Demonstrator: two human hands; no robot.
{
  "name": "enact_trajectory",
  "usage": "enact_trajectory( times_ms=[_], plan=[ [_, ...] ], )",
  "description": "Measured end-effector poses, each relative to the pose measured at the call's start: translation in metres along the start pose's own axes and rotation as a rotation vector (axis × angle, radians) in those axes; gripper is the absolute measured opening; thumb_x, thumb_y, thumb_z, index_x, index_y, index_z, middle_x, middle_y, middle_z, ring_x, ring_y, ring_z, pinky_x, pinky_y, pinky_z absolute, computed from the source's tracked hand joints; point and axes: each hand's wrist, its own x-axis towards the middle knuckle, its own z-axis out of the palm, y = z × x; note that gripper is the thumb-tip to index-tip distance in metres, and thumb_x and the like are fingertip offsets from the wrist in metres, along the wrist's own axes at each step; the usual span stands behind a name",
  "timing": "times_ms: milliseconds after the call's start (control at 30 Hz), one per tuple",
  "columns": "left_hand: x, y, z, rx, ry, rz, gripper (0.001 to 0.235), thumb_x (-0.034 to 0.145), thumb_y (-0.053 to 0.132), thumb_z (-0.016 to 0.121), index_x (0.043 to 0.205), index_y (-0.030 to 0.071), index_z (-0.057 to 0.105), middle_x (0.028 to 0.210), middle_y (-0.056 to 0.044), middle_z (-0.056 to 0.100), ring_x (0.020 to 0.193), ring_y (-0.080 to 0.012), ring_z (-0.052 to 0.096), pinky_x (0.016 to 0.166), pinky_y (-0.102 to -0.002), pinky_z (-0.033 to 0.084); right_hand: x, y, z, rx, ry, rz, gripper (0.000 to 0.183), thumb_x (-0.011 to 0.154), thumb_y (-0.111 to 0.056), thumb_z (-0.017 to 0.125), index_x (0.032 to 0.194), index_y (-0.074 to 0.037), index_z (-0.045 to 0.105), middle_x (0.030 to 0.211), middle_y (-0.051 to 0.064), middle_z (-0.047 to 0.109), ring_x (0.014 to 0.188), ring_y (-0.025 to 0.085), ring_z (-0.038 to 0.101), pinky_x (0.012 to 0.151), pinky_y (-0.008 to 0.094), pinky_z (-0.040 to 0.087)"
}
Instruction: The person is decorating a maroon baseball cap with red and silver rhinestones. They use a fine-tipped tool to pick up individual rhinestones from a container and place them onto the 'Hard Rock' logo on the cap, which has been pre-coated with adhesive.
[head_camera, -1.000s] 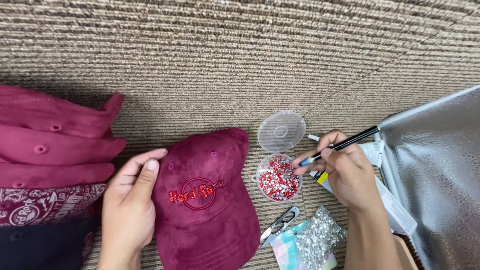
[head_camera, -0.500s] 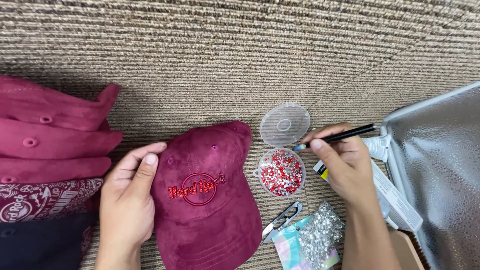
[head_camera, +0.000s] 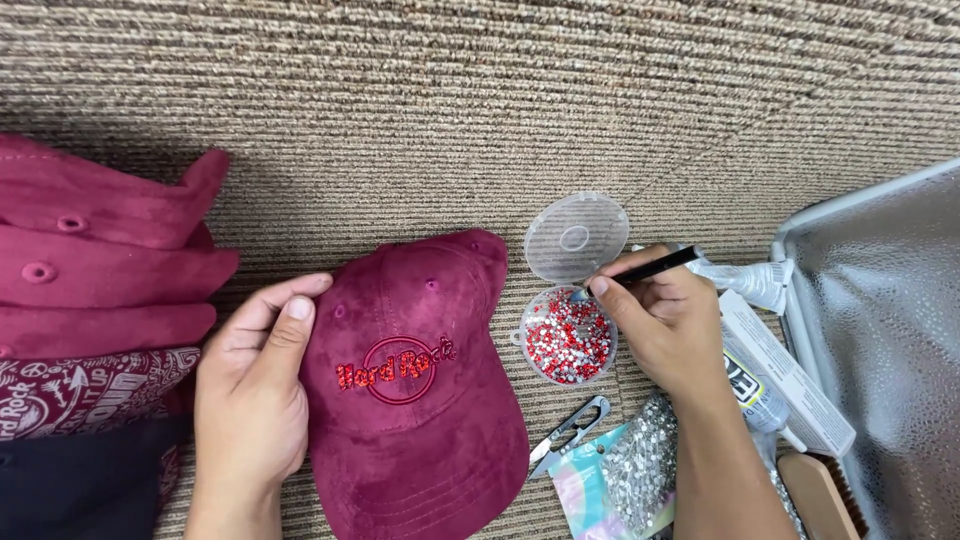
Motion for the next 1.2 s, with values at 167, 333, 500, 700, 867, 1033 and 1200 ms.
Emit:
enact_trajectory(
  times_ms=[167, 333, 500, 700, 867, 1033, 1200],
  plan=[
    [0.000, -0.001, 0.000, -0.012, 0.000, -0.003, 0.026, 0.103, 0.004, 0.051, 0.122, -0.005, 0.066, 0.119, -0.015, 0.071, 0.100, -0.0157, 0.063, 0.093, -0.025, 0.050, 0.000, 0.001, 0.001, -0.002, -0.006, 0.008, 0.011, 0.089, 0.001, 0.074, 0.098, -0.002, 0.069, 0.072, 0.001, 0.063, 0.056, 0.004, 0.045, 0.051, 0.018, 0.033],
    [0.000, 0.000, 0.000, -0.004, 0.001, -0.005, 0.026, 0.103, 0.003, 0.051, 0.122, -0.005, 0.066, 0.119, -0.015, 0.071, 0.100, -0.0152, 0.062, 0.092, -0.024, 0.049, 0.000, 0.000, 0.002, -0.002, -0.007, 0.005, 0.011, 0.089, 0.002, 0.074, 0.098, -0.003, 0.069, 0.071, 0.000, 0.062, 0.057, 0.003, 0.044, 0.051, 0.017, 0.033],
    [0.000, 0.000, 0.000, -0.025, -0.002, -0.013, 0.025, 0.104, 0.003, 0.050, 0.122, -0.005, 0.065, 0.119, -0.016, 0.071, 0.101, -0.0162, 0.063, 0.094, -0.025, 0.050, 0.000, 0.000, 0.001, 0.016, -0.011, 0.010, 0.011, 0.089, 0.002, 0.074, 0.098, -0.002, 0.069, 0.072, 0.001, 0.062, 0.056, 0.004, 0.045, 0.051, 0.017, 0.033],
    [0.001, -0.003, -0.002, -0.057, -0.006, -0.004, 0.025, 0.104, 0.004, 0.051, 0.122, -0.005, 0.066, 0.115, -0.015, 0.071, 0.097, -0.0157, 0.062, 0.090, -0.025, 0.051, 0.003, 0.010, -0.018, 0.407, 0.137, -0.026, 0.012, 0.095, 0.003, 0.064, 0.107, -0.001, 0.062, 0.096, 0.016, 0.072, 0.085, 0.020, 0.072, 0.080, 0.025, 0.060],
    [0.001, 0.002, -0.006, -0.021, 0.007, -0.037, 0.027, 0.102, 0.006, 0.053, 0.122, -0.004, 0.069, 0.110, -0.013, 0.073, 0.091, -0.0150, 0.063, 0.084, -0.026, 0.051, 0.005, -0.029, -0.016, 1.045, -0.020, -0.007, 0.015, 0.105, -0.014, 0.059, 0.102, -0.004, 0.069, 0.090, 0.014, 0.068, 0.078, 0.020, 0.062, 0.076, 0.035, 0.054],
    [-0.002, 0.007, -0.006, -0.021, 0.010, -0.069, 0.028, 0.103, 0.007, 0.054, 0.122, -0.002, 0.071, 0.104, -0.013, 0.075, 0.085, -0.0153, 0.063, 0.077, -0.026, 0.052, 0.003, -0.044, -0.002, 1.417, -0.203, 0.183, 0.026, 0.108, -0.022, 0.053, 0.099, -0.001, 0.066, 0.074, 0.003, 0.050, 0.072, 0.012, 0.047, 0.059, 0.022, 0.045],
    [-0.001, 0.003, -0.011, 0.075, 0.003, 0.011, 0.027, 0.100, 0.012, 0.056, 0.118, 0.001, 0.073, 0.113, -0.006, 0.076, 0.095, -0.0120, 0.065, 0.089, -0.024, 0.050, -0.005, -0.057, 0.012, 1.445, -0.231, 0.215, 0.023, 0.109, -0.017, 0.050, 0.103, 0.001, 0.064, 0.076, 0.005, 0.054, 0.071, 0.011, 0.047, 0.060, 0.022, 0.046]
  ],
)
